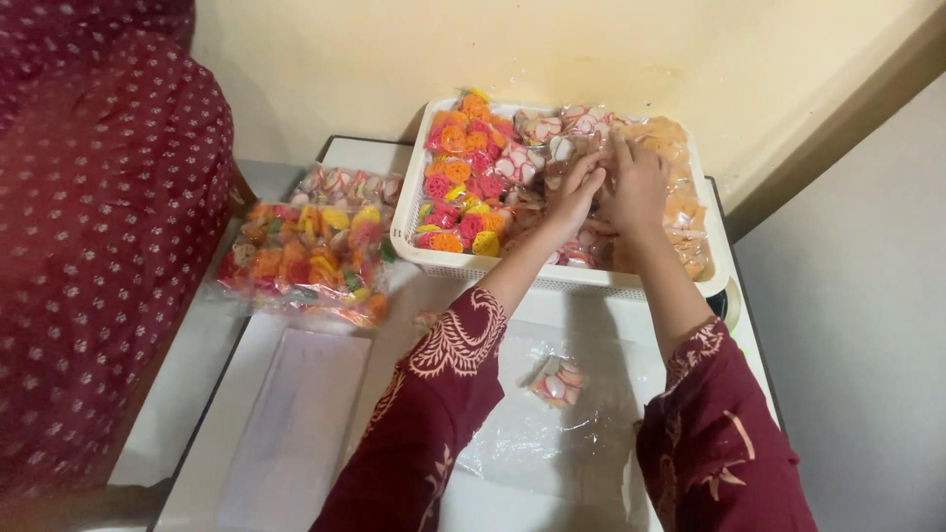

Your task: Packing small wrapped snacks from a basket into a plastic bag.

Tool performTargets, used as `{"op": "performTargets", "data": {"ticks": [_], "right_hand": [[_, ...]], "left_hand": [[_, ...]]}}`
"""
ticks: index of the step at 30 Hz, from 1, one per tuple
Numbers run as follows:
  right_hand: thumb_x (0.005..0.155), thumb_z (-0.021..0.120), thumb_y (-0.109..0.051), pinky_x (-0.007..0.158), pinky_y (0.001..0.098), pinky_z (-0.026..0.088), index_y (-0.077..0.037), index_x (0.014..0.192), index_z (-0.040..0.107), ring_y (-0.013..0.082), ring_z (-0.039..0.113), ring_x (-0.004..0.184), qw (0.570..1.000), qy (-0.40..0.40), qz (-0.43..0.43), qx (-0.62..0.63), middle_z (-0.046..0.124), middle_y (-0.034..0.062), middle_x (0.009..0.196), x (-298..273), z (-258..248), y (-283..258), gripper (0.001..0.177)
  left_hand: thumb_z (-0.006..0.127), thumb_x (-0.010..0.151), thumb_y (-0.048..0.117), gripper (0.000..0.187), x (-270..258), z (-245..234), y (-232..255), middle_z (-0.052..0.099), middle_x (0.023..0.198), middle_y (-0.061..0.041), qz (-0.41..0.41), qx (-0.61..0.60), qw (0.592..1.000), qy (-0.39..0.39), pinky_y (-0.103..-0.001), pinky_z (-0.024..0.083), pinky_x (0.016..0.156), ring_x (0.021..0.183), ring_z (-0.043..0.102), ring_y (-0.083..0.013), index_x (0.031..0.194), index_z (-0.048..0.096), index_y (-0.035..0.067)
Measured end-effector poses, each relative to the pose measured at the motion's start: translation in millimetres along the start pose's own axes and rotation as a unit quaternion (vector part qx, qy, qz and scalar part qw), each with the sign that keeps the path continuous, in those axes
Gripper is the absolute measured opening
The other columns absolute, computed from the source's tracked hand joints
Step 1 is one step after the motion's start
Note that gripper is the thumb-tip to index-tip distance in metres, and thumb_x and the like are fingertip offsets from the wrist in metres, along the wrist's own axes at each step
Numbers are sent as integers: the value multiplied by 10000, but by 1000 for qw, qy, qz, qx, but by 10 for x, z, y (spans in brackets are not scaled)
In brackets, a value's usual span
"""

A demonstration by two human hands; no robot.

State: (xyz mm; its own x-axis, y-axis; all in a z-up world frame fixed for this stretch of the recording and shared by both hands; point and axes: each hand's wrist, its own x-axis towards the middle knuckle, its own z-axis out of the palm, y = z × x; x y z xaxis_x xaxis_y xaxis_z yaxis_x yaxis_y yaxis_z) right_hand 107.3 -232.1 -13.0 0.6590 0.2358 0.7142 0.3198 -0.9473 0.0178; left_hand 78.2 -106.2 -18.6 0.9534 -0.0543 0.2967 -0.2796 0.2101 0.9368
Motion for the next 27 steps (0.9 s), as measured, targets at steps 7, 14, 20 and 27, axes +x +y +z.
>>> {"op": "performTargets", "data": {"ticks": [7,14,20,27], "right_hand": [[897,759,-72,969,534,423,38,1397,591,477,593,1068,968,64,39,239,639,286,1105,-577,-1001,-441,539],[933,743,-6,1115,510,385,16,1399,571,430,551,1292,893,161,167,386,620,251,1314,-1922,-1587,-534,497],[928,720,-19,965,423,490,2,1336,606,311,620,1102,801,211,360,430,640,204,1182,-2964,-1796,-450,424],[859,733,-124,868,382,496,-101,1170,733,230,581,1045,722,110,519,444,649,121,1120,-3507,-1618,-388,312]], "left_hand": [[571,1038,221,454,-802,-85,229,559,1395,-219,163,138,973,-84,-501,387,1186,1382,492,-401,1481,531,132],[516,1035,299,563,-2518,-71,921,404,1545,-203,41,308,907,-285,-708,239,1156,1498,297,-439,1571,388,184],[552,996,456,622,-3354,-188,976,323,1599,-177,16,482,826,-291,-729,134,1149,1533,211,-425,1556,373,255],[647,924,533,747,-3598,-275,890,287,1621,-177,45,540,807,-235,-772,95,1149,1530,189,-401,1556,386,233]]}}
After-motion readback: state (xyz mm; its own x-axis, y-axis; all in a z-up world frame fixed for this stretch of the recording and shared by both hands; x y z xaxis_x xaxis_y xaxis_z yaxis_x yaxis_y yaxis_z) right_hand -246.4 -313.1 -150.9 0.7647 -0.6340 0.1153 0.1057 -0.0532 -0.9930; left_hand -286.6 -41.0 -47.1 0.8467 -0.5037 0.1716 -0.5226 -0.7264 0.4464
